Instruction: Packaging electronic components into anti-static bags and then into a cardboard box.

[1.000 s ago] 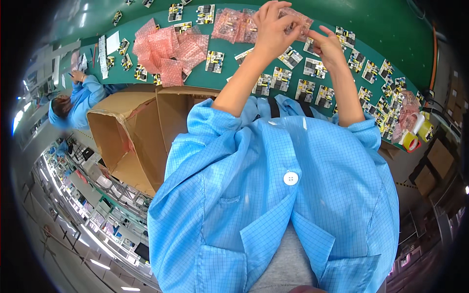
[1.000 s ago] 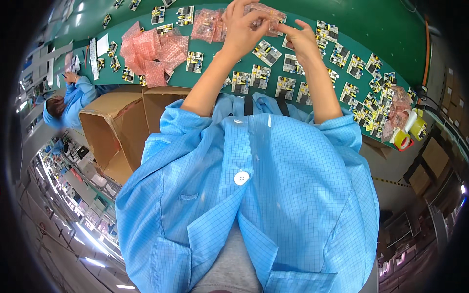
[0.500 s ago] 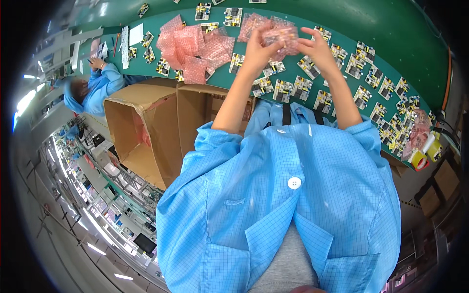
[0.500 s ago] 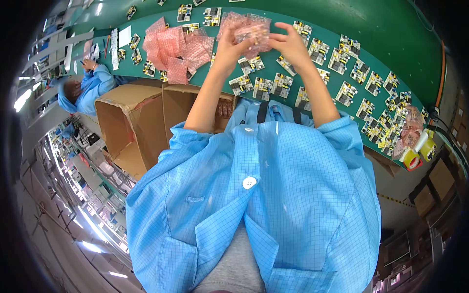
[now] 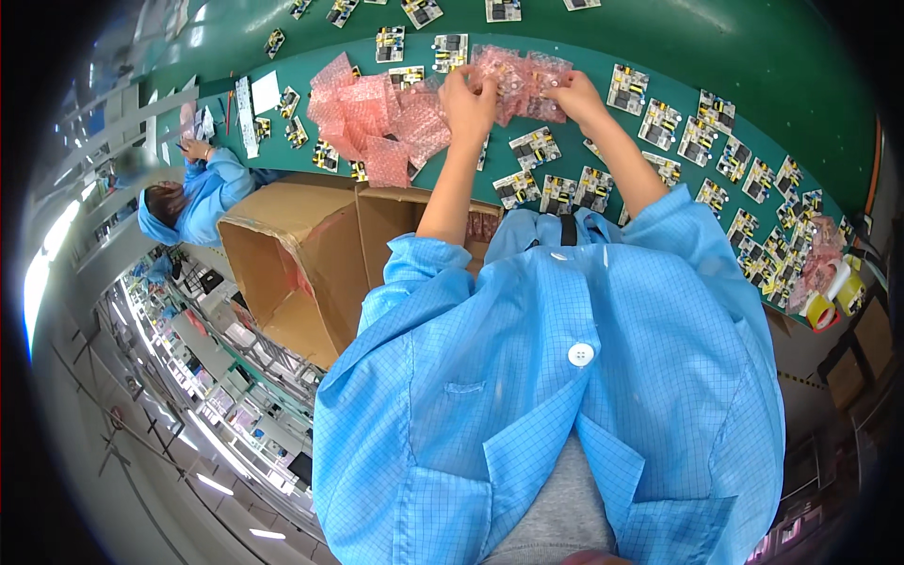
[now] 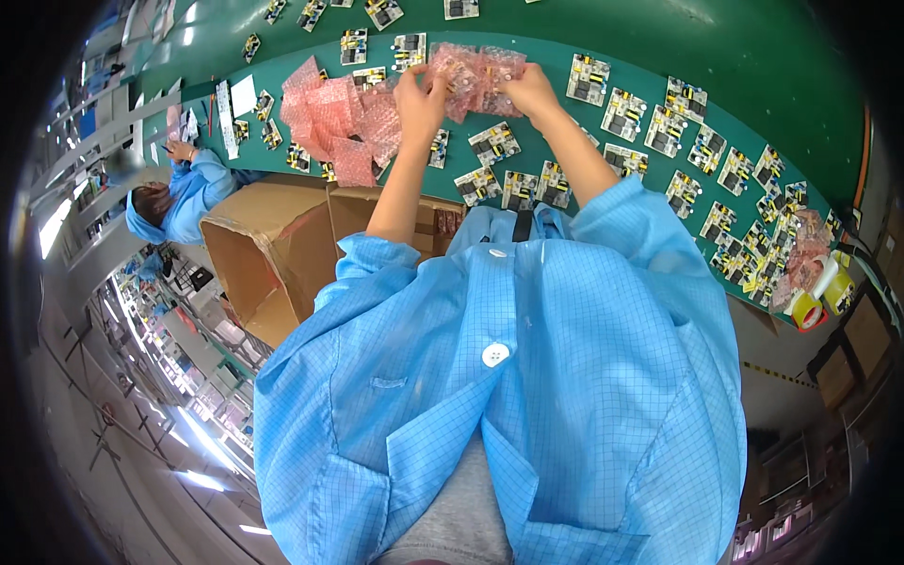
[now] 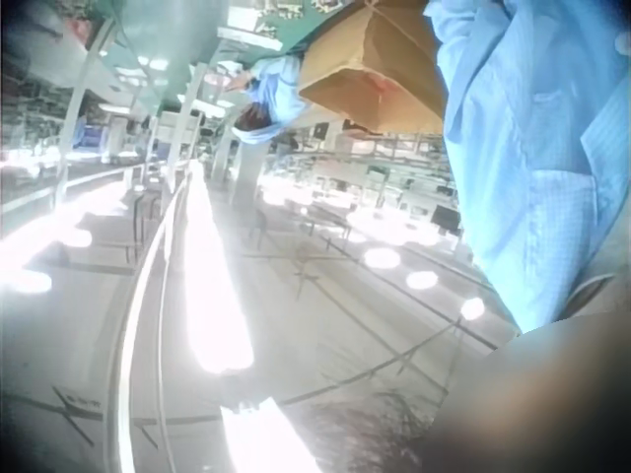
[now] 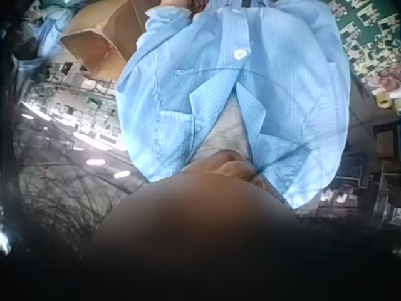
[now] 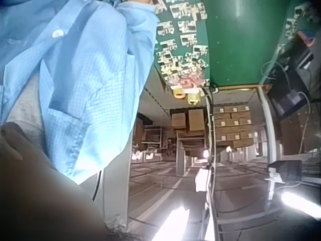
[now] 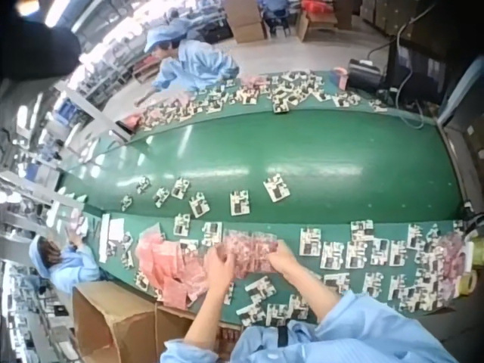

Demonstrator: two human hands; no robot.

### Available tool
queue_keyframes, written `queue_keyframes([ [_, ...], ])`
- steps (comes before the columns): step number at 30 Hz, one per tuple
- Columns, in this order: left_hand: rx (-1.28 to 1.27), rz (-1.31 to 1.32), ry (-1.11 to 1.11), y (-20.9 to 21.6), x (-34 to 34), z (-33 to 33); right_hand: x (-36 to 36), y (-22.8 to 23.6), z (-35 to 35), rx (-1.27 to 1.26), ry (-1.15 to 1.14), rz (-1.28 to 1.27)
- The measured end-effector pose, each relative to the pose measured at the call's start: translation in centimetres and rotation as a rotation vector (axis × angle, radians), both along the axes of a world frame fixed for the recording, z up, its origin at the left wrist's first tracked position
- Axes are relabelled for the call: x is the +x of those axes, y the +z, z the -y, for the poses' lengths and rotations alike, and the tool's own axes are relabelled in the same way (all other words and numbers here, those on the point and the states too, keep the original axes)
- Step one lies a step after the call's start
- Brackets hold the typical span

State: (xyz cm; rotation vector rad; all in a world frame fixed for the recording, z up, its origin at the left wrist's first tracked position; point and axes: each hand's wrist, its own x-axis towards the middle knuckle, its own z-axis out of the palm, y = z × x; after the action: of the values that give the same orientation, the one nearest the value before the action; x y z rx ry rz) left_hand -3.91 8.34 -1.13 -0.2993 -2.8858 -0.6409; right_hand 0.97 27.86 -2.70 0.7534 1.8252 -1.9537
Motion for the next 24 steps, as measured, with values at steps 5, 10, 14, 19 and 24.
queue_keyframes([
  [5,0.252,0.449,-0.155,0.4,-0.3,0.0,-1.0,0.0,0.1,-0.053,0.012,-0.004],
  [10,0.306,0.594,-0.097,-1.1,-2.4,0.9,-1.6,0.5,1.1,-0.023,0.083,0.02],
  [14,0.625,0.684,0.054,-0.3,-2.3,1.4,-1.5,1.6,2.8,-0.127,-0.025,-0.017],
  [19,1.242,1.023,0.053,2.1,0.2,1.0,1.7,1.9,0.8,-0.468,-0.091,-0.196],
  [24,1.901,1.246,-0.024,7.4,6.8,3.6,6.7,8.9,-0.7,-0.743,-0.053,-0.101],
])
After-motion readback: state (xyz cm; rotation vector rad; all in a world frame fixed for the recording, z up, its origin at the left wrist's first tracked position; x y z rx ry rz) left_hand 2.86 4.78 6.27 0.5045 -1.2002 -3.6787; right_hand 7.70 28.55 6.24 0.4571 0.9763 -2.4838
